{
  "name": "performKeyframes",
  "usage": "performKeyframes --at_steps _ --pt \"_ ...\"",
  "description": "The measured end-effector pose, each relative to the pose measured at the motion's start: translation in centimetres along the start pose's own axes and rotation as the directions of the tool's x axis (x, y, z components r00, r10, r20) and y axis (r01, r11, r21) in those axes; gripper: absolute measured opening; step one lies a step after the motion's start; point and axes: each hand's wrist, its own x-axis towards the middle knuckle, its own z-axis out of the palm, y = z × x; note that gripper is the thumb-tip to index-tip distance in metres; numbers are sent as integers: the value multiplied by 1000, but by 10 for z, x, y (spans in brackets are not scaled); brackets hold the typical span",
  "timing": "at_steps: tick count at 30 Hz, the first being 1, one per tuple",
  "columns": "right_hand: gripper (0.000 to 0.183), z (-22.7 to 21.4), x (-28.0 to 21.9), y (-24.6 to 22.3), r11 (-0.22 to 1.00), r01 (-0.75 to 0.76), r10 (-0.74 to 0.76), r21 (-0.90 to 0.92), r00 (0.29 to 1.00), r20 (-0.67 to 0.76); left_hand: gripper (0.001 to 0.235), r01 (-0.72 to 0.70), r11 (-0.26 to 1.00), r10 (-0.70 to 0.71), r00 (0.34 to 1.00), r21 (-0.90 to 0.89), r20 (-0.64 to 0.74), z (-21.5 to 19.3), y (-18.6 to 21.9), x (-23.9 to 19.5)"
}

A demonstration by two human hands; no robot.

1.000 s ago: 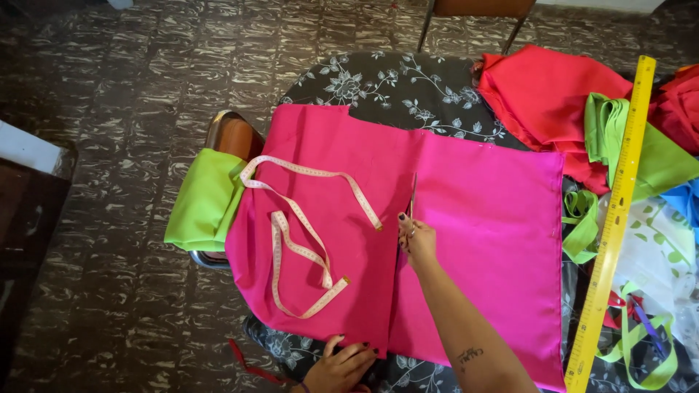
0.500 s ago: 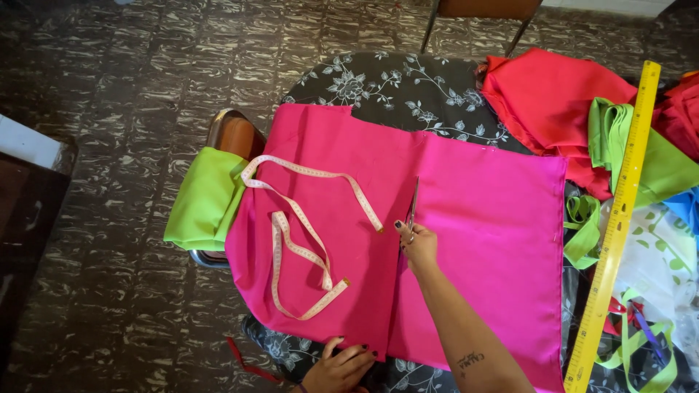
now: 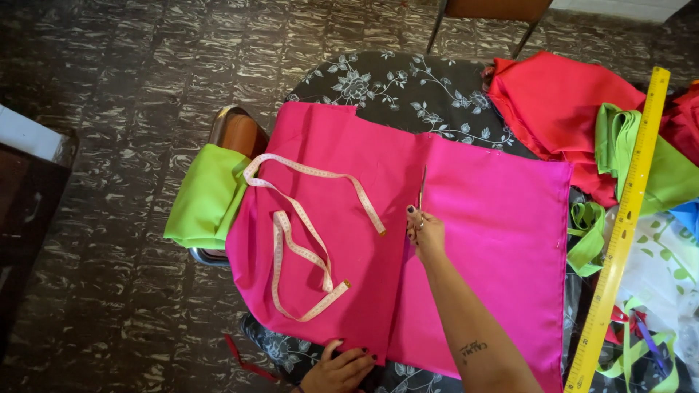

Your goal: The person measures a piece of pink fabric using a tape measure and a ruler, marks it with a pen, and then cuts it with scissors.

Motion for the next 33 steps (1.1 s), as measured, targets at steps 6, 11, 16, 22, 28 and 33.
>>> performKeyframes --at_steps 6,11,16,22,28,33 --pt "34 0 -1 0 999 29 -29 -20 999 24 26 0 1000 0 998 4 -60 -11 -1 9" --pt "31 2 2 3 999 45 -46 12 998 48 27 -31 995 38 996 93 -75 1 -4 3" --pt "35 4 8 2 999 46 -46 -5 999 24 25 -29 997 34 997 75 -73 3 -5 2" --pt "36 5 6 3 999 49 -50 9 999 15 25 -6 998 12 997 66 -77 9 -5 -3" --pt "28 7 10 7 997 67 -67 -36 998 -5 22 19 999 -14 992 38 -129 5 -4 4" --pt "21 3 26 22 992 116 -116 -51 993 -4 23 12 999 -6 990 47 -143 5 -5 5"
